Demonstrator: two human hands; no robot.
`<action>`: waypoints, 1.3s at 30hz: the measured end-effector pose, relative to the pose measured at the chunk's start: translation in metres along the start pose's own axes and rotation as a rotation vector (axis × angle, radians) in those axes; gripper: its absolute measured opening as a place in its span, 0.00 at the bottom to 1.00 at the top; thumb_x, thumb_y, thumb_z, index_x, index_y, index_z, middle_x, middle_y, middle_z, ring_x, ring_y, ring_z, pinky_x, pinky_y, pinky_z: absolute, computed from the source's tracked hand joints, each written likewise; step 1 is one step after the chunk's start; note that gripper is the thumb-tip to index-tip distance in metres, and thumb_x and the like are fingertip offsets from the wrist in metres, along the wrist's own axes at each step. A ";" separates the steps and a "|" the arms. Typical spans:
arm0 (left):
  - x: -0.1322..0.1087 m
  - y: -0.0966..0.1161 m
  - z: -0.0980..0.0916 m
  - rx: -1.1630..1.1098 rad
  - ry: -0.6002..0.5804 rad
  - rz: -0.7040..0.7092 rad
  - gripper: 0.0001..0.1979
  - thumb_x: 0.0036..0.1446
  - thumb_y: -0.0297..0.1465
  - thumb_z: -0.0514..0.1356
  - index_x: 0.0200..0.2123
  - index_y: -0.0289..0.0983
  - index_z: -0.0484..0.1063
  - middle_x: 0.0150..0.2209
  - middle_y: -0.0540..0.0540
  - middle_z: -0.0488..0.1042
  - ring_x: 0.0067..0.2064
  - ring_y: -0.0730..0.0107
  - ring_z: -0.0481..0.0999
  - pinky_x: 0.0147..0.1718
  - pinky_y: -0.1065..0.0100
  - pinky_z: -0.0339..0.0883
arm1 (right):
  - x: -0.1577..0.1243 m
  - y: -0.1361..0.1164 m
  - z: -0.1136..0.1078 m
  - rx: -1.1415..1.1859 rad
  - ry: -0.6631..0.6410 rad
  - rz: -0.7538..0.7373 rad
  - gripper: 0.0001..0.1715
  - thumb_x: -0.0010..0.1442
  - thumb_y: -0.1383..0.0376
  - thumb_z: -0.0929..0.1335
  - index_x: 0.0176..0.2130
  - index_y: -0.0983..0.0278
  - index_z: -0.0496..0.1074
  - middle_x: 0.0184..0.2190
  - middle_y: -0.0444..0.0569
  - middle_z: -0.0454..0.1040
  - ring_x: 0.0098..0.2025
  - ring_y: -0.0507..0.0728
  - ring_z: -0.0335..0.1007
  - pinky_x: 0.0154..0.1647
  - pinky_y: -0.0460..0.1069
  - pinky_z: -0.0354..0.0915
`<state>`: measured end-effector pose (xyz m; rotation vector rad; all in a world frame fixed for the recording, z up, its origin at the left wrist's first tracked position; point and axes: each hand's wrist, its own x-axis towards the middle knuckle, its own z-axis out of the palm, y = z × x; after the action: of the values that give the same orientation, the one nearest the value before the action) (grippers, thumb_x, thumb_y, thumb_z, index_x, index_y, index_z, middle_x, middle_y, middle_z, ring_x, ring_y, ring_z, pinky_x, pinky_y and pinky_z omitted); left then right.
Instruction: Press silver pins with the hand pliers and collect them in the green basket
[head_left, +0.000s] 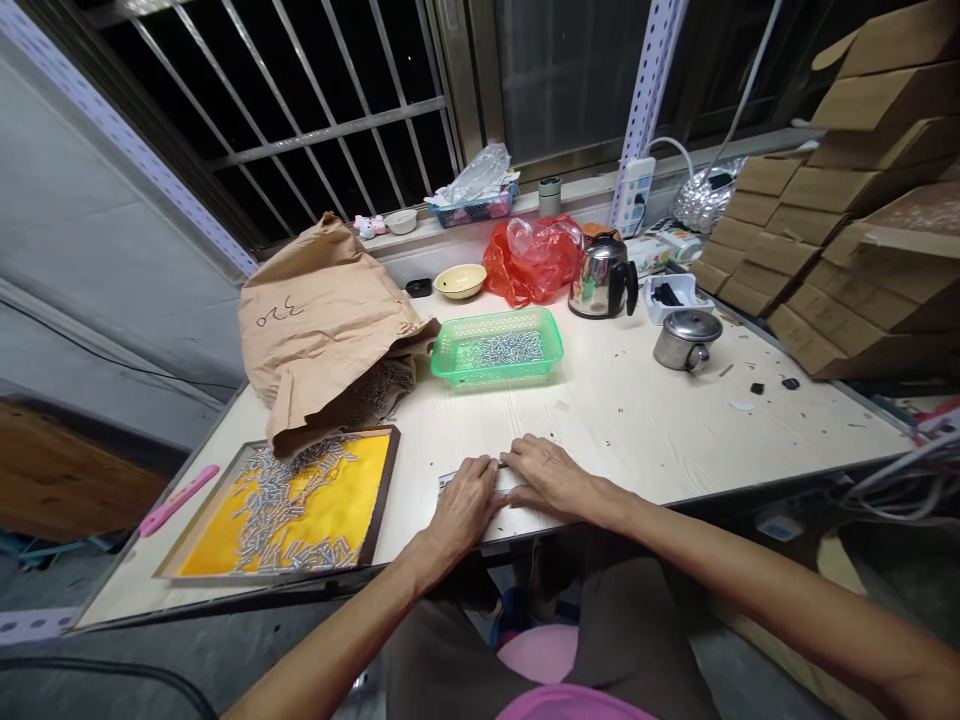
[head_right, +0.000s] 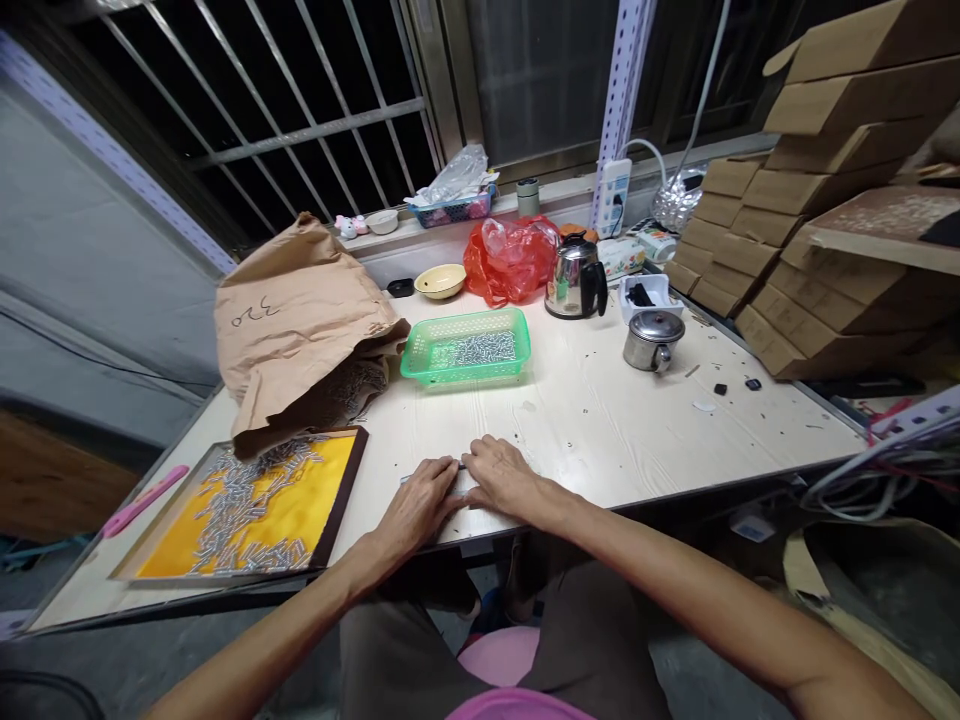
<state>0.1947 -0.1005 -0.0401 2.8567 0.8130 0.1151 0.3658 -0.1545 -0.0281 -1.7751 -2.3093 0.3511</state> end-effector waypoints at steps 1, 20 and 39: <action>-0.005 0.003 0.004 -0.017 0.047 0.005 0.15 0.60 0.33 0.53 0.50 0.36 0.64 0.52 0.38 0.67 0.53 0.58 0.66 0.50 0.54 0.64 | 0.000 0.005 -0.002 0.022 0.002 -0.015 0.19 0.61 0.55 0.64 0.44 0.67 0.71 0.40 0.54 0.70 0.42 0.58 0.63 0.42 0.50 0.57; -0.039 0.047 0.049 -0.142 0.237 -0.003 0.16 0.60 0.24 0.47 0.49 0.34 0.66 0.45 0.40 0.72 0.47 0.59 0.70 0.48 0.56 0.65 | 0.051 -0.034 0.005 -0.077 -0.041 -0.261 0.07 0.60 0.65 0.65 0.37 0.60 0.73 0.39 0.49 0.70 0.43 0.57 0.58 0.39 0.51 0.51; -0.062 0.047 0.096 -0.112 0.342 0.099 0.27 0.57 0.43 0.56 0.55 0.34 0.59 0.51 0.39 0.70 0.53 0.56 0.68 0.52 0.59 0.63 | 0.049 -0.082 0.024 0.388 -0.020 -0.477 0.10 0.63 0.67 0.58 0.36 0.63 0.67 0.33 0.47 0.70 0.35 0.53 0.66 0.36 0.47 0.63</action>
<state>0.1779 -0.1861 -0.1272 2.8081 0.6929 0.6554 0.2706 -0.1287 -0.0242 -1.0130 -2.3765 0.6717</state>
